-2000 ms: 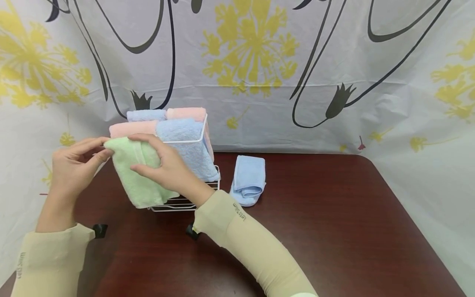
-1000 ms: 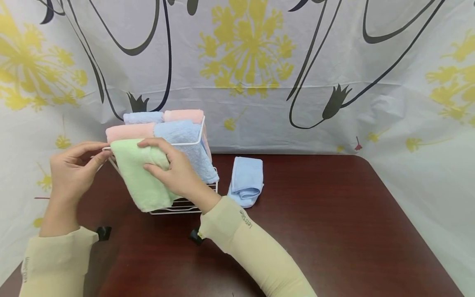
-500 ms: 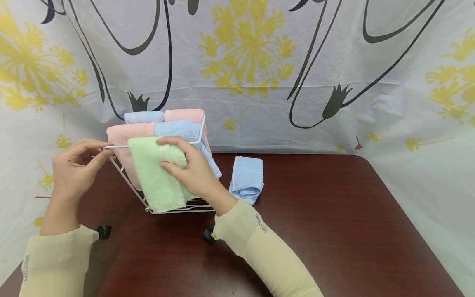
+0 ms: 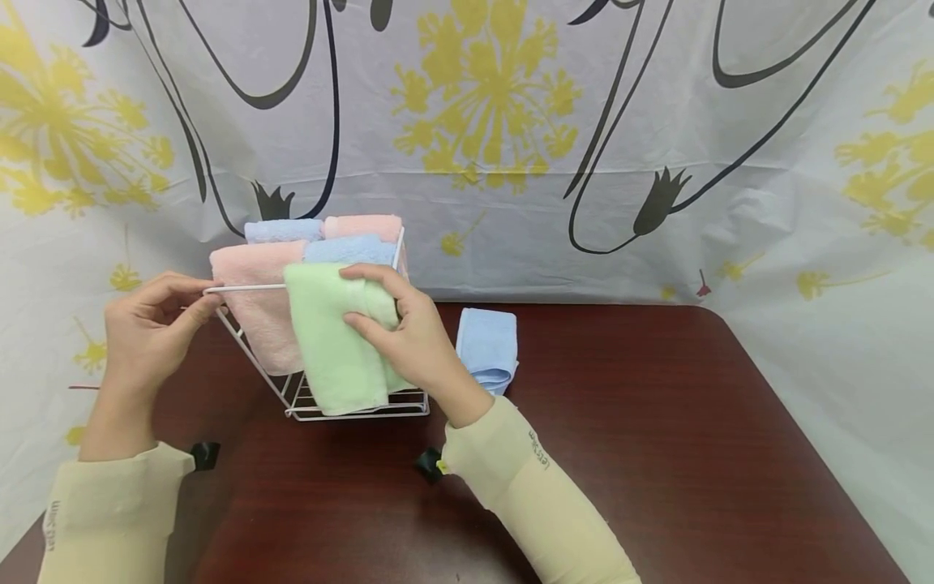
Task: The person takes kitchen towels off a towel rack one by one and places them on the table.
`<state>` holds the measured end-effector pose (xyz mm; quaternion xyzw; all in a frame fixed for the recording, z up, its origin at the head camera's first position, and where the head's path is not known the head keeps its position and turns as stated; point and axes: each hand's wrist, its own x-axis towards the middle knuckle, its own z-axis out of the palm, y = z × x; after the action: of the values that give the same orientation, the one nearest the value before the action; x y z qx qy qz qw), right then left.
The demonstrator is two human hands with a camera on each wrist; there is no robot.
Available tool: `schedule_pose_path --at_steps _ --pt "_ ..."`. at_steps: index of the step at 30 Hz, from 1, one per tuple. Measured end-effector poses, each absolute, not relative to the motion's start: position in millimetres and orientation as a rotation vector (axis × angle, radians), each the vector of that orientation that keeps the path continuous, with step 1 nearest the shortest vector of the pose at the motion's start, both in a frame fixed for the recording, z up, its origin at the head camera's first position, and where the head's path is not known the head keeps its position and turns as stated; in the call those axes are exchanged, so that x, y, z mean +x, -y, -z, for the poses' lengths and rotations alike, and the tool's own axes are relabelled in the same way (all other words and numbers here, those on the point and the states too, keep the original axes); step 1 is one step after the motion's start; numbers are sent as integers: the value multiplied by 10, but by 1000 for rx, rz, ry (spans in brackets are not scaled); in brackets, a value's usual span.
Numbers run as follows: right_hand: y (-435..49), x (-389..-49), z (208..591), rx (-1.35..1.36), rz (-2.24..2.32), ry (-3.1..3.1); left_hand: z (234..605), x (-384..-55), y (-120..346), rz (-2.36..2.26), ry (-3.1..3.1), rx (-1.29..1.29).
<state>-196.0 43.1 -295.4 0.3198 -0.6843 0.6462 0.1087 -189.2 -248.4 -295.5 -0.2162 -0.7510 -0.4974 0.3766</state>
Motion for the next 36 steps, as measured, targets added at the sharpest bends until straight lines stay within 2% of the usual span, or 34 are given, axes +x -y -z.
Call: schedule_pose_path --at_steps 15,25,36 --pt "-487 -1980 2910 904 -1631 2067 2953 -1894 2498 1257 1935 -536" --pt "-498 -2055 2792 1041 -1748 1986 2945 -1898 2513 1259 1927 -535" --pt "-453 -2120 2746 936 -1911 1810 2957 -1932 2519 1233 1941 -530"
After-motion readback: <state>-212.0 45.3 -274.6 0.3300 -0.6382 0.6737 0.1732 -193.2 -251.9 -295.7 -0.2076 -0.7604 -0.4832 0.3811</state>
